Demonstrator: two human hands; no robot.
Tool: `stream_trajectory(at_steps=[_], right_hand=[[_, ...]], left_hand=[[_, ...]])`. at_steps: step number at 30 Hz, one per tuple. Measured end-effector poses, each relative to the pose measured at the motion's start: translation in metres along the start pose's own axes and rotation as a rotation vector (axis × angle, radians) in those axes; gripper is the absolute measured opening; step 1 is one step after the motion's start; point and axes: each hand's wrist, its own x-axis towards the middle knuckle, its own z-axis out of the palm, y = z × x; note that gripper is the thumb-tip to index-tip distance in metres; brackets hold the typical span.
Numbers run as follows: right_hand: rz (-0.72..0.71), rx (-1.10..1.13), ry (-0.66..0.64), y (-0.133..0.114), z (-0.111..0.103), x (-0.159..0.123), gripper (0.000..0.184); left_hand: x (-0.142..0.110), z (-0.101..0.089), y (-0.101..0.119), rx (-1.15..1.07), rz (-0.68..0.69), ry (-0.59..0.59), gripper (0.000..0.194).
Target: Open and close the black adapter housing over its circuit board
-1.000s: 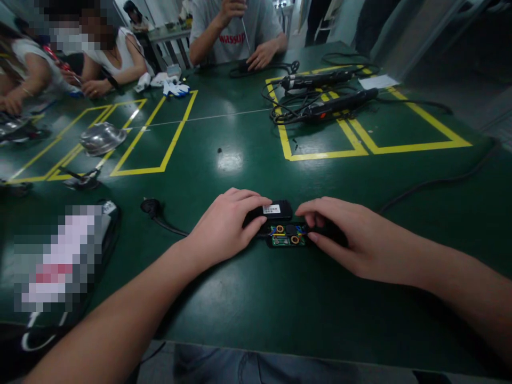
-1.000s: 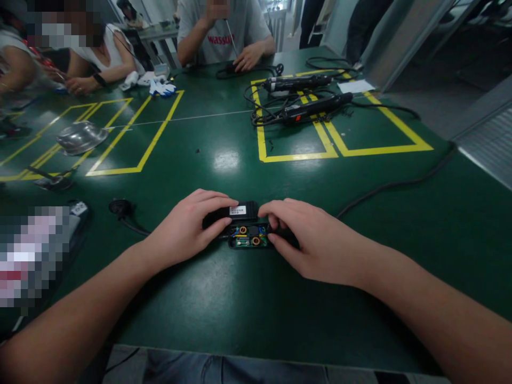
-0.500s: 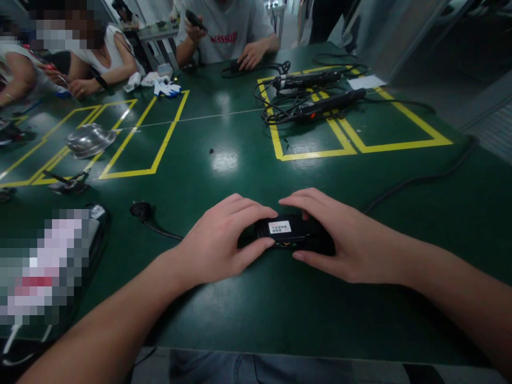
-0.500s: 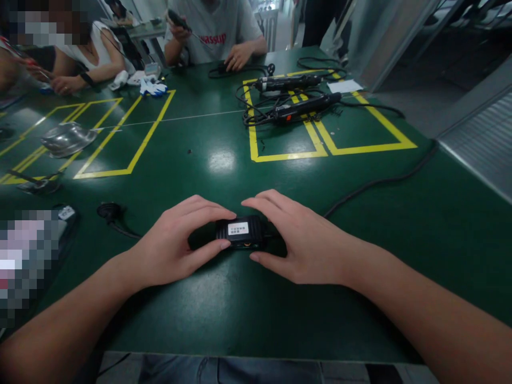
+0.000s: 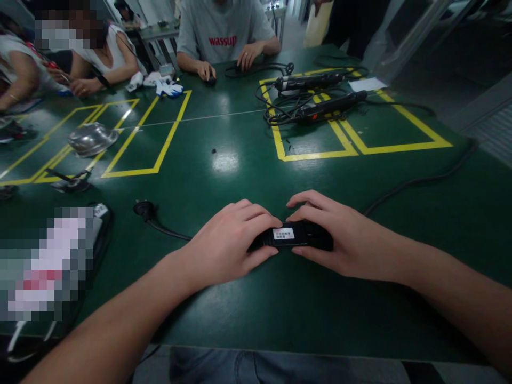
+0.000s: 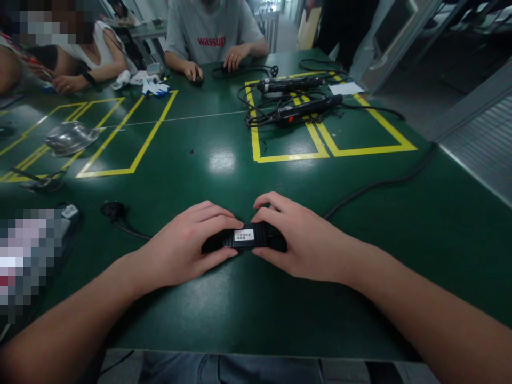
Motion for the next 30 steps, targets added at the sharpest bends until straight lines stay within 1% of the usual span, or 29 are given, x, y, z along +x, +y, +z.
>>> stream_trajectory(at_steps=[8,12,15,17,19,20,21,22,23,24,25,27,28,30], right_hand=[[-0.026,-0.004,0.013,-0.001,0.001,0.001,0.022],[-0.025,-0.022,0.006,-0.002,0.000,0.003,0.027],[-0.022,-0.035,-0.006,-0.002,0.001,0.004,0.028],[-0.018,-0.040,-0.001,0.000,0.002,0.002,0.039],[0.003,-0.040,0.035,0.002,0.004,0.000,0.061],[0.020,-0.036,0.061,0.003,0.004,-0.001,0.071],[0.036,-0.030,0.088,0.004,0.004,-0.002,0.077],[0.051,-0.022,0.106,0.004,0.004,-0.003,0.077],[0.061,-0.017,0.106,0.003,0.003,-0.003,0.071],[0.069,-0.016,0.092,0.002,0.002,-0.003,0.061],[0.074,-0.024,0.067,0.001,0.000,-0.002,0.047],[0.068,-0.057,0.006,-0.002,-0.003,0.000,0.021],[0.058,-0.074,-0.015,-0.004,-0.004,0.001,0.013],[0.035,-0.093,-0.033,-0.006,-0.005,0.002,0.007]], left_hand=[[0.000,0.002,0.000,0.038,0.025,-0.006,0.036],[-0.002,0.003,-0.001,0.095,0.034,-0.015,0.051],[-0.003,0.004,-0.001,0.050,0.028,0.001,0.061],[-0.003,0.005,-0.001,-0.041,0.020,0.037,0.062],[-0.003,0.006,-0.002,-0.127,-0.018,0.109,0.058],[-0.002,0.007,-0.003,-0.145,-0.052,0.151,0.054],[-0.002,0.007,-0.004,-0.139,-0.092,0.193,0.047],[-0.001,0.008,-0.006,-0.108,-0.137,0.226,0.039],[0.000,0.008,-0.008,-0.064,-0.179,0.240,0.030],[0.001,0.009,-0.010,-0.018,-0.211,0.235,0.021],[0.002,0.009,-0.012,0.018,-0.233,0.219,0.014],[0.003,0.009,-0.014,0.044,-0.246,0.176,0.007],[0.004,0.009,-0.014,0.044,-0.240,0.169,0.005],[0.003,0.006,-0.011,0.051,-0.220,0.187,0.002]])
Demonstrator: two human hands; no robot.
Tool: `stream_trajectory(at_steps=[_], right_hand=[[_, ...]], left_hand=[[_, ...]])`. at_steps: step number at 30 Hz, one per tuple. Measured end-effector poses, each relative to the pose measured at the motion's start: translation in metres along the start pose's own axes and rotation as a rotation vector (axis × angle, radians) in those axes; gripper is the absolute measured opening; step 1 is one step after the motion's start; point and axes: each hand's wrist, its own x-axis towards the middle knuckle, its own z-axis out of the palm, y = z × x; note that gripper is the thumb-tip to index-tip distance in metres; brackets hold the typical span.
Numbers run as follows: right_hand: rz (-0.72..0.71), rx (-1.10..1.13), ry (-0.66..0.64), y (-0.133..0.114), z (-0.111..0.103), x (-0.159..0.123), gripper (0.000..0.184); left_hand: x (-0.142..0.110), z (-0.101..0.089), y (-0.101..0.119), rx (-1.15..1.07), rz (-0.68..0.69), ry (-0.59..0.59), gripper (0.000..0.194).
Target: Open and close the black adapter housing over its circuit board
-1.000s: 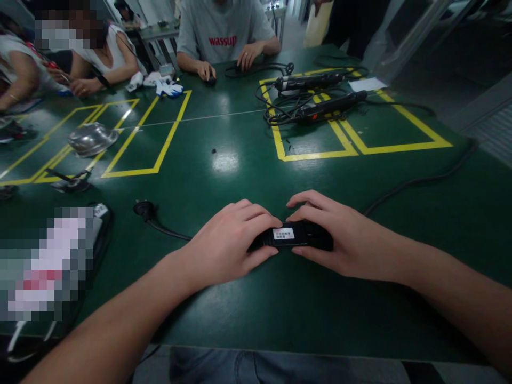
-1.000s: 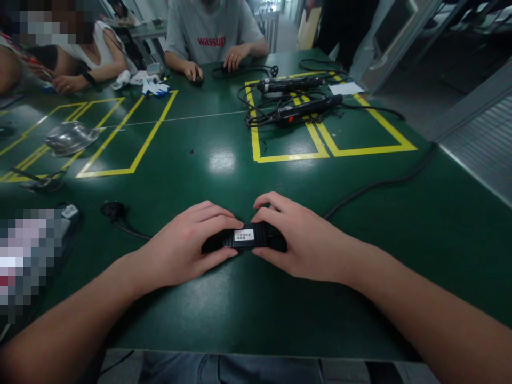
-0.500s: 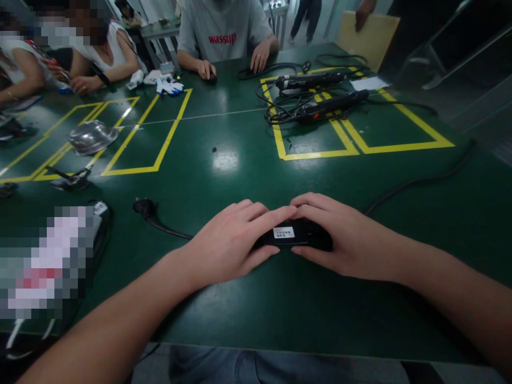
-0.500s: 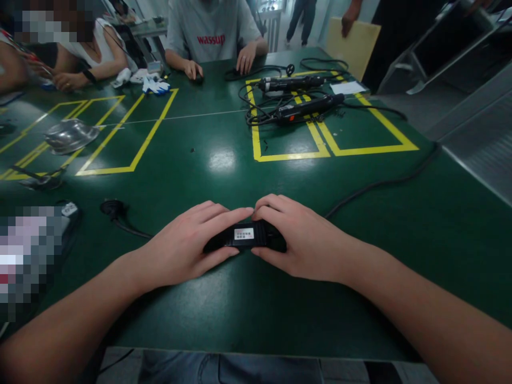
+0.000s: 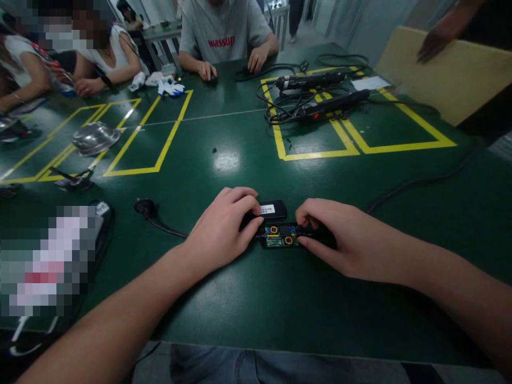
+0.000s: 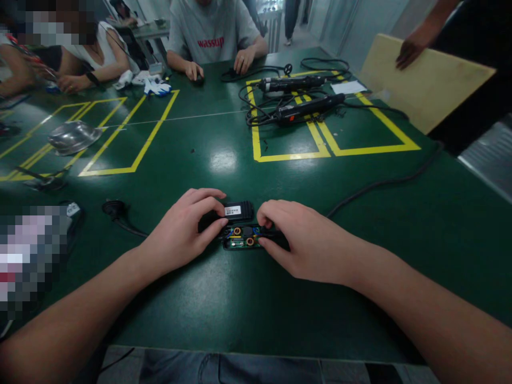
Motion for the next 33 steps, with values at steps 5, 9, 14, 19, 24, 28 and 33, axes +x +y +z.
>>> stream_trajectory(at_steps=[5,9,14,19,24,28,33], right_hand=[[-0.013,0.018,-0.012,-0.001,0.001,0.000,0.007],[0.009,0.029,-0.023,0.000,0.001,0.000,0.008],[0.012,0.050,0.000,0.001,-0.001,-0.001,0.004],[-0.039,0.097,0.031,0.004,-0.002,-0.003,0.007],[-0.105,0.002,0.035,0.009,-0.003,-0.003,0.012],[-0.129,-0.034,0.048,0.010,-0.001,-0.001,0.011],[-0.044,0.057,0.097,0.012,0.003,-0.003,0.031]], left_hand=[[-0.005,-0.011,0.012,0.012,0.057,-0.172,0.006],[-0.007,-0.014,0.017,0.027,0.079,-0.314,0.005],[-0.005,-0.015,0.014,-0.026,0.051,-0.267,0.003],[-0.005,-0.019,0.010,-0.067,0.079,-0.245,0.008],[-0.005,-0.020,0.009,-0.062,0.131,-0.225,0.011],[-0.003,-0.012,0.005,-0.056,0.161,-0.057,0.013],[0.002,0.005,-0.007,-0.043,0.088,0.004,0.031]])
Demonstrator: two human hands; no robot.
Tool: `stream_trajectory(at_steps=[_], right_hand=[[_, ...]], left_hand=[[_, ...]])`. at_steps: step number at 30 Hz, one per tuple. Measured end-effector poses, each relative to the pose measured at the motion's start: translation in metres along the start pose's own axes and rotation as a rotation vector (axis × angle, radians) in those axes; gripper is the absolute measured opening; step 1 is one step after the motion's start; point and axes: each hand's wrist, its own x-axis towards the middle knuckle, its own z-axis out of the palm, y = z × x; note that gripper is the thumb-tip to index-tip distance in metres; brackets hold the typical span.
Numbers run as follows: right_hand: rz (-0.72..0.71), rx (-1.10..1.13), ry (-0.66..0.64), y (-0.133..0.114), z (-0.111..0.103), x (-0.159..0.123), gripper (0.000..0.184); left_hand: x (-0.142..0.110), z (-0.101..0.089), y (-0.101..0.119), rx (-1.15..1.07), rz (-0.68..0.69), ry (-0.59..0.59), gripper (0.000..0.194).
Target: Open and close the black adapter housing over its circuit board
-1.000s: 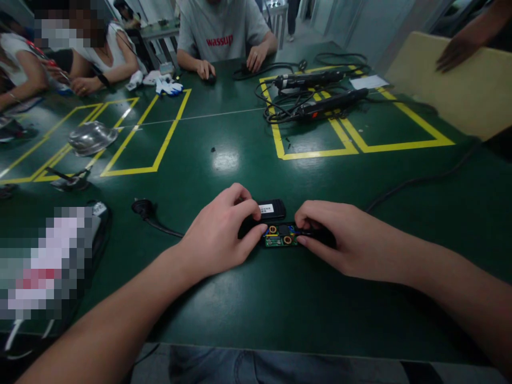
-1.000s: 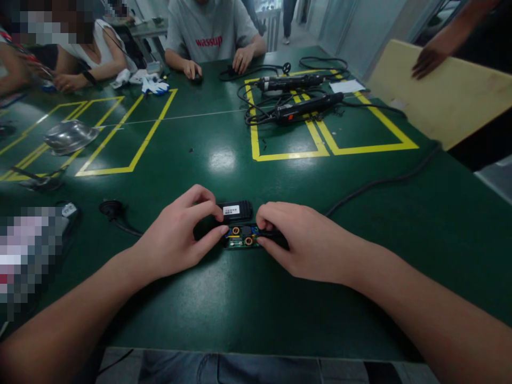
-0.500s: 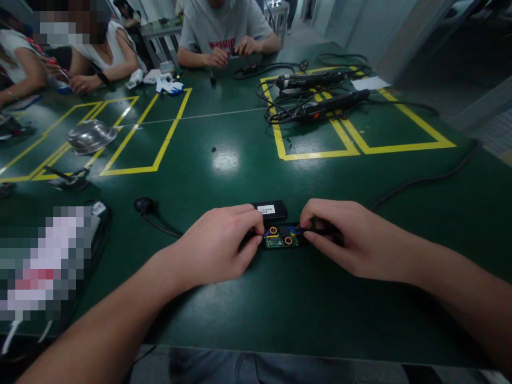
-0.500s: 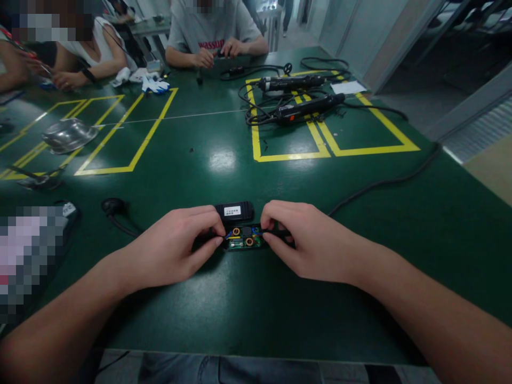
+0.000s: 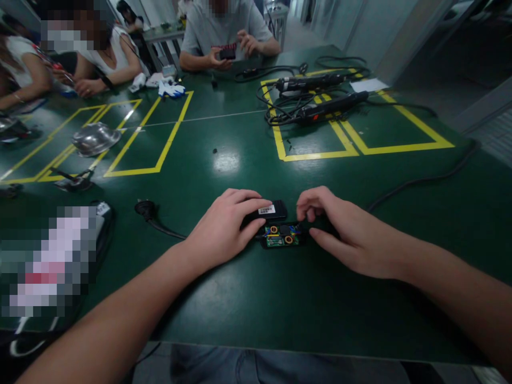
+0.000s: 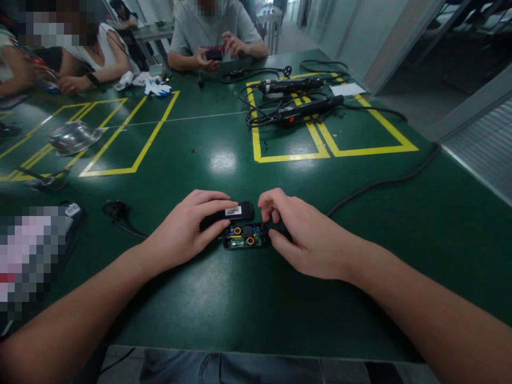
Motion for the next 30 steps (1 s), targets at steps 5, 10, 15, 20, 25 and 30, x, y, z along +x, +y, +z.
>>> stream_trajectory(at_steps=[5,10,15,20,25,30], right_hand=[[-0.015,-0.023,0.010,0.004,0.001,-0.005,0.069],[-0.087,-0.056,0.015,0.000,0.000,-0.003,0.070],[-0.090,-0.068,-0.024,-0.002,-0.003,-0.001,0.067],[-0.093,-0.053,-0.028,-0.003,-0.004,-0.002,0.067],[-0.093,-0.048,-0.048,-0.005,-0.005,-0.002,0.074],[-0.029,-0.086,-0.063,-0.005,0.001,0.001,0.084]], left_hand=[[-0.001,-0.004,0.003,-0.024,0.001,0.092,0.029],[-0.004,-0.005,0.012,-0.014,0.112,0.052,0.025],[-0.004,-0.002,0.007,0.075,0.018,-0.053,0.031],[-0.003,-0.007,0.005,0.097,-0.022,-0.143,0.044],[-0.002,-0.012,0.004,0.007,0.033,-0.181,0.047],[-0.001,-0.015,0.000,-0.004,0.048,-0.211,0.040]])
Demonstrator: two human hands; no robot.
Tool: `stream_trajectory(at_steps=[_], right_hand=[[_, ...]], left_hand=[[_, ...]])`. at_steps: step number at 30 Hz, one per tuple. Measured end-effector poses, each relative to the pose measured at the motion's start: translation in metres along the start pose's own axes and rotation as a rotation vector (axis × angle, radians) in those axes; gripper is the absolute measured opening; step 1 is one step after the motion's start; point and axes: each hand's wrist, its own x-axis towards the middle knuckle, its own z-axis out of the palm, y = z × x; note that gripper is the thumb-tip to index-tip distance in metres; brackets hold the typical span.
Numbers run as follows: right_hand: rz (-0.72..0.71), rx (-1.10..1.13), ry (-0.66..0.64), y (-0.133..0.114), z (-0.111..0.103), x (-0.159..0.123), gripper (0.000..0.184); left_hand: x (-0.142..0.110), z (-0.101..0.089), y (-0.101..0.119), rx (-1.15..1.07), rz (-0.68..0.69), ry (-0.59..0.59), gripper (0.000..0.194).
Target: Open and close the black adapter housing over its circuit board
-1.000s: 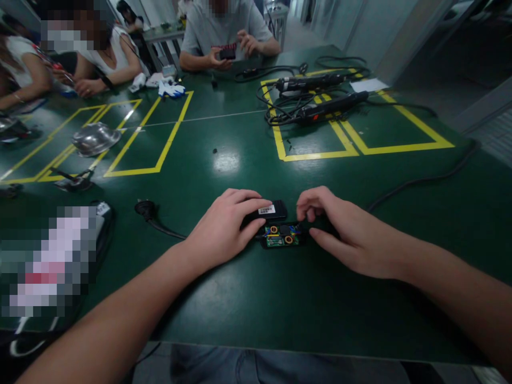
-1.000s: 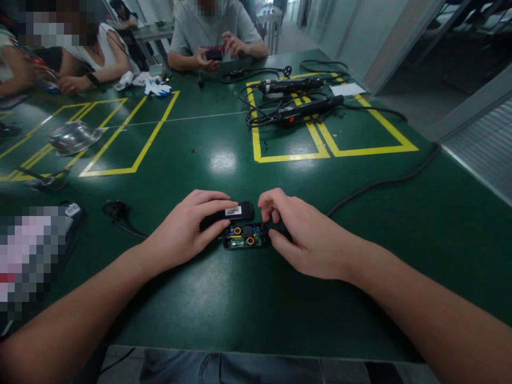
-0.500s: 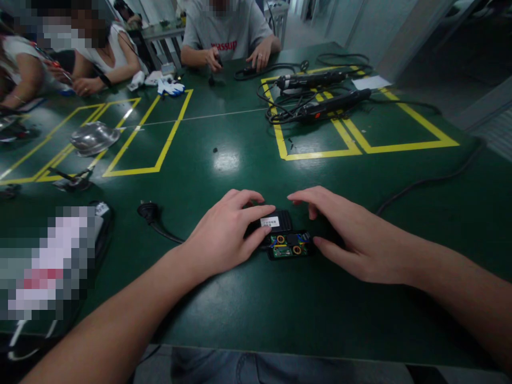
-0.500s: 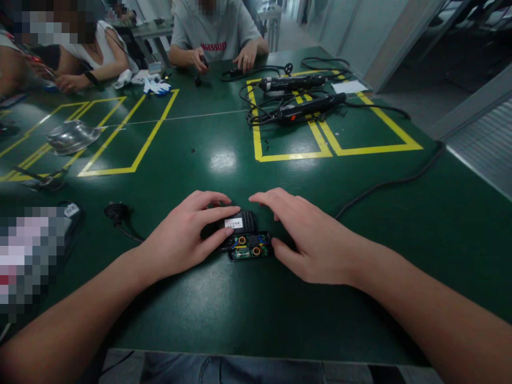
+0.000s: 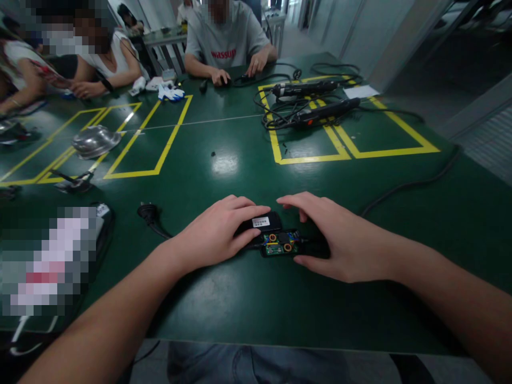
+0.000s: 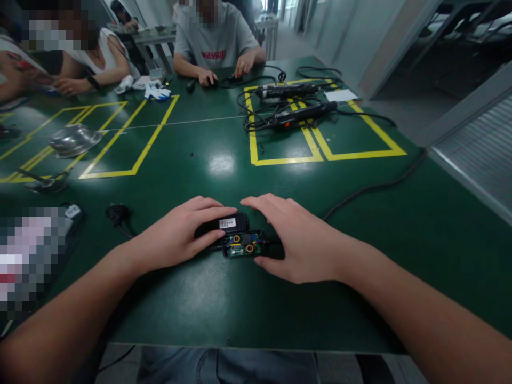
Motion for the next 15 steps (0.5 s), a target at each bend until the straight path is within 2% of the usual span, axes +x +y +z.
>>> stream_trajectory(at_steps=[1,5,12,15], right_hand=[[0.020,-0.013,-0.003,0.000,0.002,0.001,0.081],[0.053,-0.064,-0.010,0.002,0.009,0.006,0.042],[0.041,-0.053,0.031,0.008,0.016,0.011,0.039],[0.041,-0.049,0.056,0.009,0.020,0.013,0.040]], left_hand=[[0.000,0.000,0.000,0.006,0.003,-0.004,0.039],[0.000,0.001,0.000,0.045,-0.012,0.023,0.042],[-0.003,-0.007,-0.007,0.092,-0.069,0.033,0.047],[-0.005,-0.015,-0.014,0.132,-0.111,0.103,0.056]])
